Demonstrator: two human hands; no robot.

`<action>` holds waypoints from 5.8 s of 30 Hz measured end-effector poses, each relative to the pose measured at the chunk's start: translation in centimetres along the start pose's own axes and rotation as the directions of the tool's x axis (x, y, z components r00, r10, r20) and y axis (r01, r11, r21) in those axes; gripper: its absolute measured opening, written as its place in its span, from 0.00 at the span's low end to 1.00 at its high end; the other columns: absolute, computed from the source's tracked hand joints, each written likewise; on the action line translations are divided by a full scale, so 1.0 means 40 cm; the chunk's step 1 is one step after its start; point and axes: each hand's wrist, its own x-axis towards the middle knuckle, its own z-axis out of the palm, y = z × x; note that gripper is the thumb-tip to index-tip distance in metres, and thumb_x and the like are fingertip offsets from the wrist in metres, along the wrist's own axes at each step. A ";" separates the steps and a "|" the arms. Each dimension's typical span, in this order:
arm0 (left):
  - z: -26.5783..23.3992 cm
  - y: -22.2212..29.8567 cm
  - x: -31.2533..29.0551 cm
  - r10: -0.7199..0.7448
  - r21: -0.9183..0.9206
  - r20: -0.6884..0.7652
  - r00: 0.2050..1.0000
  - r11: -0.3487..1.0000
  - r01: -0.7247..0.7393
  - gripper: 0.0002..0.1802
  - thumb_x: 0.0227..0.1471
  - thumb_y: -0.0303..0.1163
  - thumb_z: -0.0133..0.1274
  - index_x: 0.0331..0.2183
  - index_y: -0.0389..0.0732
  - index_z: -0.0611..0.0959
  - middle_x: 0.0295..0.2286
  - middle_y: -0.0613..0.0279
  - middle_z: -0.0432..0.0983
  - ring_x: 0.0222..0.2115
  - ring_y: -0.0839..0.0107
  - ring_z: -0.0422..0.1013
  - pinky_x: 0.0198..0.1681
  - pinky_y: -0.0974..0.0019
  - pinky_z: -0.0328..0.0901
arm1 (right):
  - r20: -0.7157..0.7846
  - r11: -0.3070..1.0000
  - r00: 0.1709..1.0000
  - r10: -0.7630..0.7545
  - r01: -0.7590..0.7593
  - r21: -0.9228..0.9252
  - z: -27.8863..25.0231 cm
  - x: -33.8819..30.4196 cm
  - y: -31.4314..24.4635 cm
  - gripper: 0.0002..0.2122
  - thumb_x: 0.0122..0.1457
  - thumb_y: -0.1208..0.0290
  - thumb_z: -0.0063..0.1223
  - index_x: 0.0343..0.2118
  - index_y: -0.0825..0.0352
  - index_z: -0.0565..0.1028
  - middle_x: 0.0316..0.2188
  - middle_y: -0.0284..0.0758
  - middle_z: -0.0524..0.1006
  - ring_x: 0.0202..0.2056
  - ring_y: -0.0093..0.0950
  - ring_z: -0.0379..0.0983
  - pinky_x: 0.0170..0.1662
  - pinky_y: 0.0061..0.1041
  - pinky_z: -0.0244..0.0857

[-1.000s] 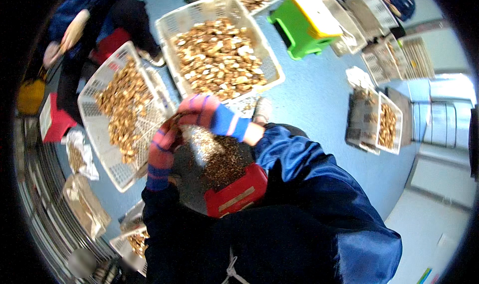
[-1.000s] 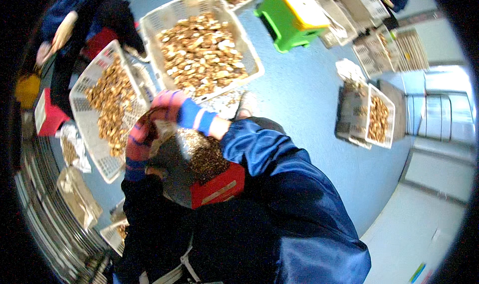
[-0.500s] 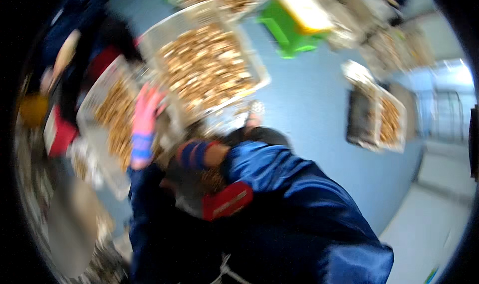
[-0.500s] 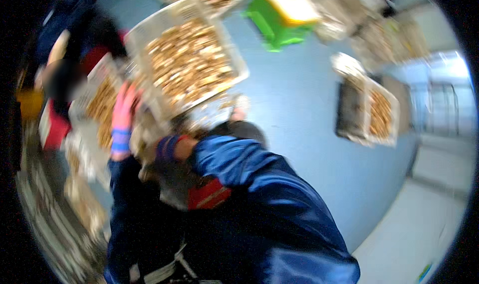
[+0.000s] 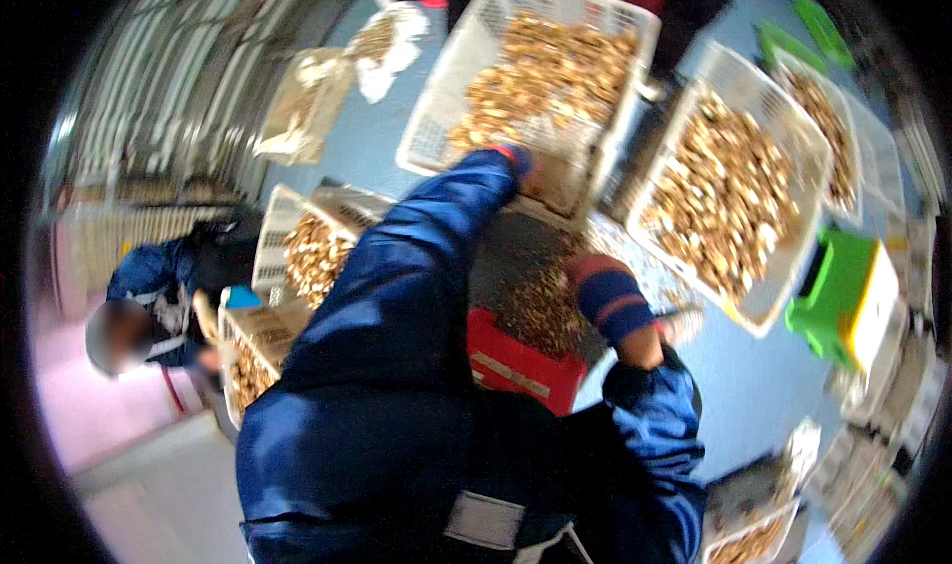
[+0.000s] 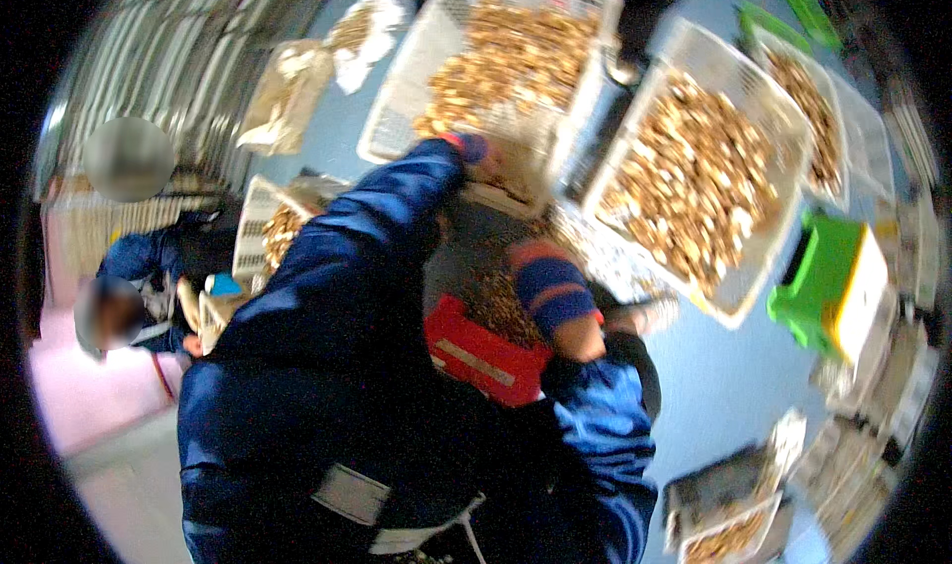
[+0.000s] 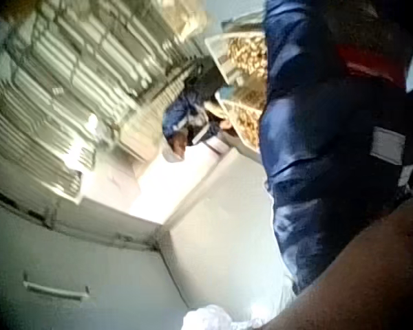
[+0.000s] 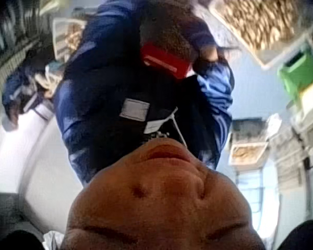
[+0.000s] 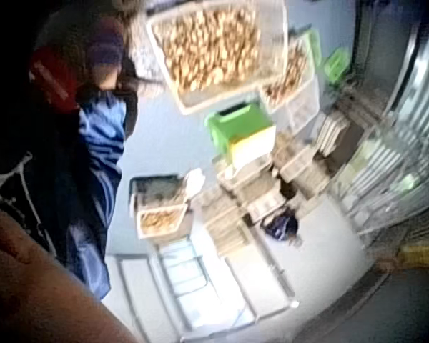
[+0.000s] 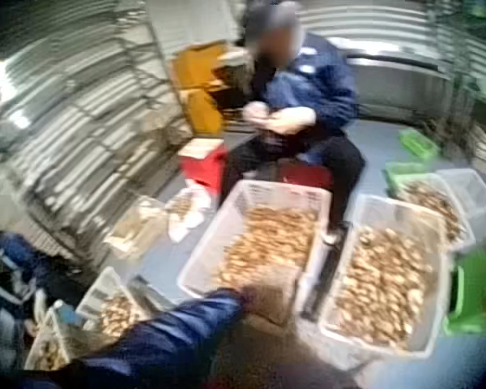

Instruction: The person sorts through small, brown agricultural products by hand, peeling or cleaning individual items and moving them between plastic baskets.

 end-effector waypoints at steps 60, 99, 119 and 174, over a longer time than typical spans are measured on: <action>-0.294 0.689 -0.365 -0.151 -0.842 -0.540 0.828 0.099 -0.531 0.15 0.55 0.35 0.37 0.39 0.37 0.73 0.24 0.68 0.69 0.20 0.83 0.63 0.23 0.79 0.59 | -0.765 0.911 0.589 0.260 0.112 0.396 -0.228 0.003 -0.015 0.10 0.49 0.78 0.51 0.36 0.70 0.71 0.35 0.32 0.72 0.33 0.19 0.67 0.39 0.17 0.60; -0.263 0.643 -0.297 0.036 -0.801 -0.596 0.802 0.053 -0.597 0.14 0.47 0.25 0.47 0.40 0.37 0.69 0.31 0.65 0.69 0.31 0.78 0.66 0.34 0.74 0.63 | -0.518 0.574 0.645 0.562 0.147 0.805 -0.238 -0.005 0.015 0.07 0.47 0.72 0.54 0.28 0.70 0.74 0.22 0.29 0.73 0.25 0.17 0.65 0.29 0.16 0.60; -0.287 0.668 -0.334 -0.055 -0.640 -0.761 0.647 0.228 -0.733 0.13 0.40 0.19 0.50 0.32 0.38 0.68 0.26 0.64 0.69 0.27 0.78 0.68 0.29 0.76 0.64 | -0.421 0.337 0.669 0.612 0.262 0.905 -0.237 -0.004 0.033 0.08 0.50 0.72 0.51 0.29 0.72 0.72 0.25 0.34 0.74 0.27 0.20 0.71 0.31 0.16 0.64; -0.068 -0.100 -0.087 -0.565 -0.178 -0.242 0.789 0.825 0.536 0.25 0.44 0.44 0.42 0.44 0.42 0.70 0.39 0.45 0.69 0.40 0.52 0.66 0.44 0.57 0.61 | -0.409 0.953 0.913 -0.002 0.126 0.275 -0.023 0.024 0.006 0.04 0.43 0.71 0.47 0.24 0.61 0.69 0.26 0.34 0.71 0.31 0.32 0.70 0.33 0.27 0.65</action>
